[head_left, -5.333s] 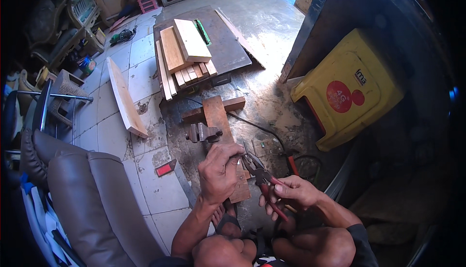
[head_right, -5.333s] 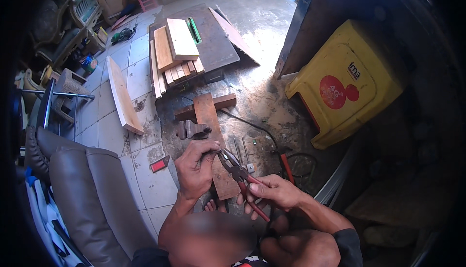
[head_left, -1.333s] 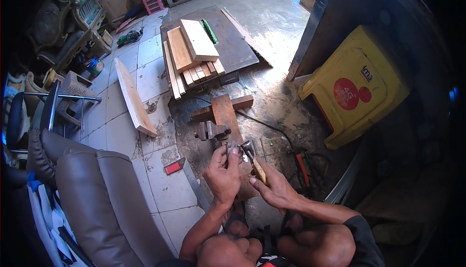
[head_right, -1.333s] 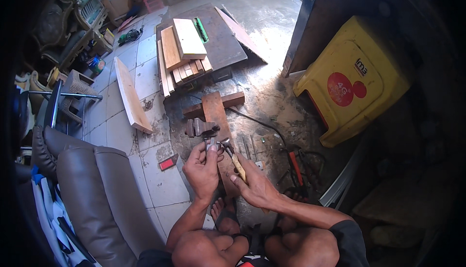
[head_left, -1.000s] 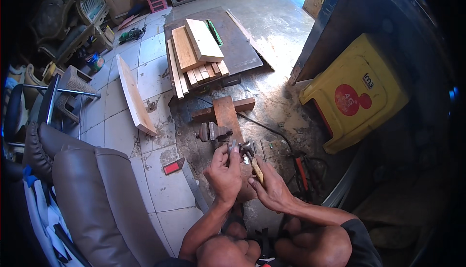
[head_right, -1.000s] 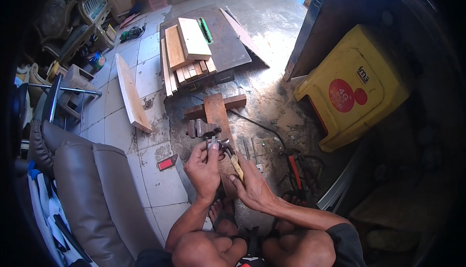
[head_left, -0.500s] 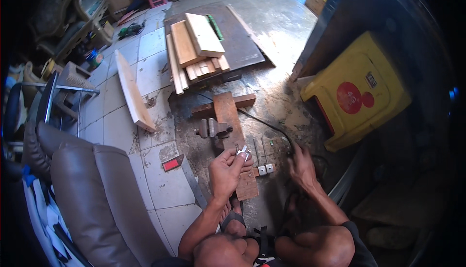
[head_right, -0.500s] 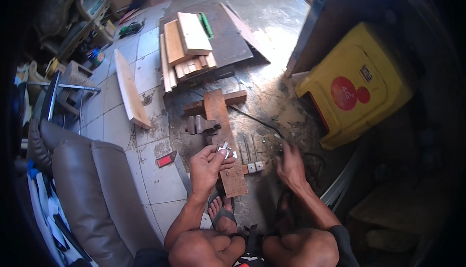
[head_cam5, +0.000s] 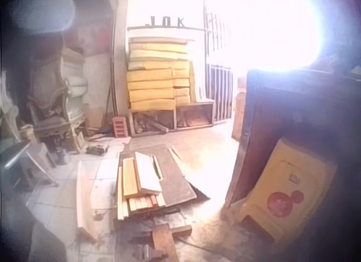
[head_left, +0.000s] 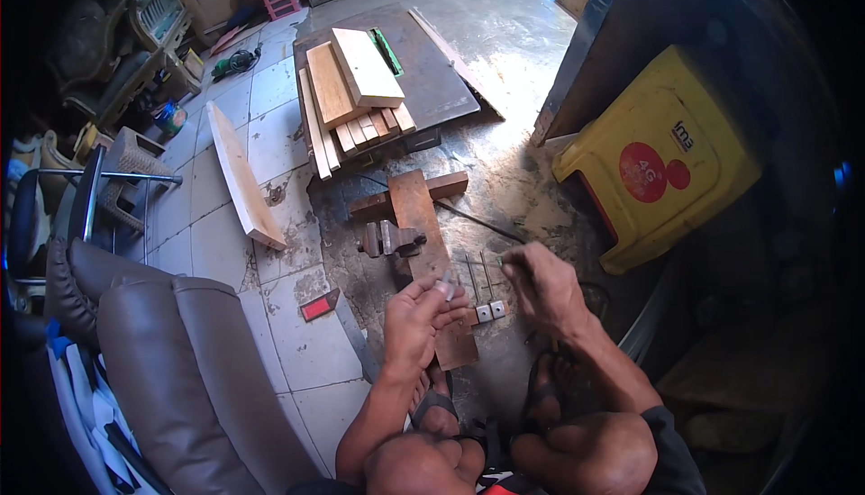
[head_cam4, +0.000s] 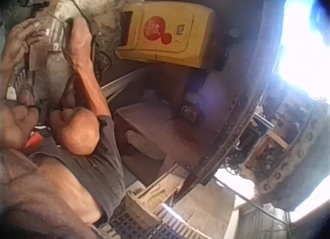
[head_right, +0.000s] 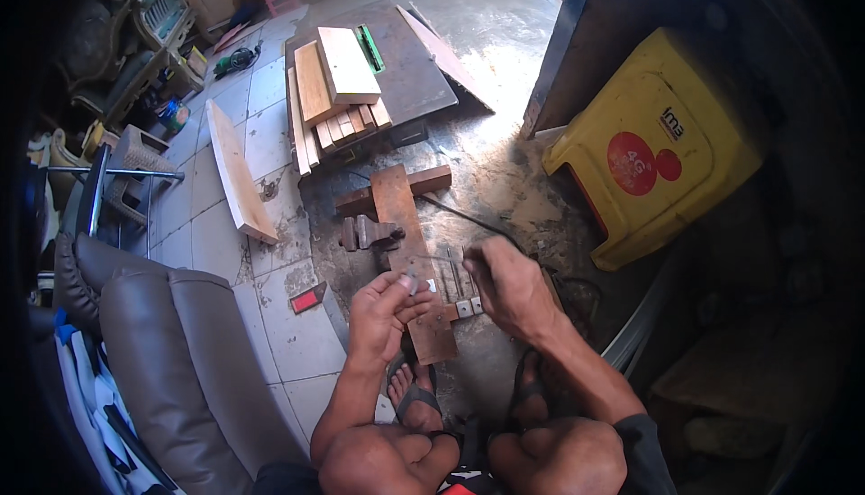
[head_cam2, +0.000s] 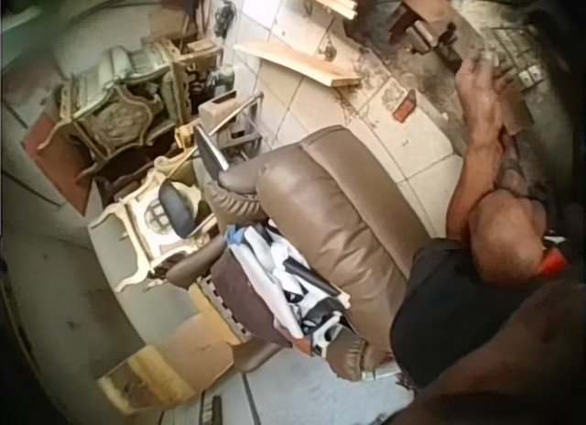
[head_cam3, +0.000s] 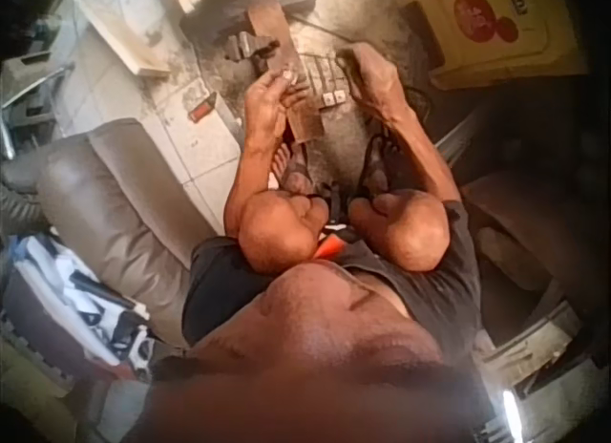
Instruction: The person assembles a small metal hardware component on a wooden block using a hammer to tap a metal punch against the part and pliers to grip and bend small pins.
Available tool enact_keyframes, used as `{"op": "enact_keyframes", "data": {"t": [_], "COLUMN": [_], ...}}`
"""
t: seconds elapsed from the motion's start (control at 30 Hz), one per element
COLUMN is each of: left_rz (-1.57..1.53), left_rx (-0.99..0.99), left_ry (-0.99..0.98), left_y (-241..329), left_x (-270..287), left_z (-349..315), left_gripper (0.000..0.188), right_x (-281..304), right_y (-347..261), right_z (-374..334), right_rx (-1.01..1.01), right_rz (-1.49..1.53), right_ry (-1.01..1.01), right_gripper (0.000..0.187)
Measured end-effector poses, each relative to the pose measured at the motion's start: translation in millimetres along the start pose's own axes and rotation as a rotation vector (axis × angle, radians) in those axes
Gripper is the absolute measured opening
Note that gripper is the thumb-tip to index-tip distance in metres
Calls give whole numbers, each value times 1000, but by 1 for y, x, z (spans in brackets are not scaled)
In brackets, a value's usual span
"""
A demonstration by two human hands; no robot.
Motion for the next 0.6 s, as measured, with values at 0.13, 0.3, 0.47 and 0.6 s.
{"op": "enact_keyframes", "data": {"t": [0.13, 0.3, 0.47, 0.6], "left_rz": [-227, -216, -194, -189], "left_rx": [15, 25, 7, 1], "left_ry": [-64, -74, -75, -47], "left_y": [-2, -1, 3, 2], "left_x": [11, -3, -4, 0], "left_z": [11, 6, 2, 3], "left_gripper": [20, 19, 19, 19], "right_x": [-10, -4, -8, -10], "right_y": [-12, -13, -11, -10], "right_z": [-14, -13, -12, -13], "right_rx": [-23, -37, -35, -31], "right_rz": [24, 17, 15, 4], "right_ry": [-27, -18, -40, -43], "right_gripper": [12, 12, 12, 13]}}
Point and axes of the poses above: each hand's wrist, its own z-axis towards the middle knuckle, its own x-axis out of the back of the hand, y = z × x, the point moved 10 cm from there along z, towards the middle knuckle, and after that the axes turned 11 degrees about x, right-handed, at the moved point
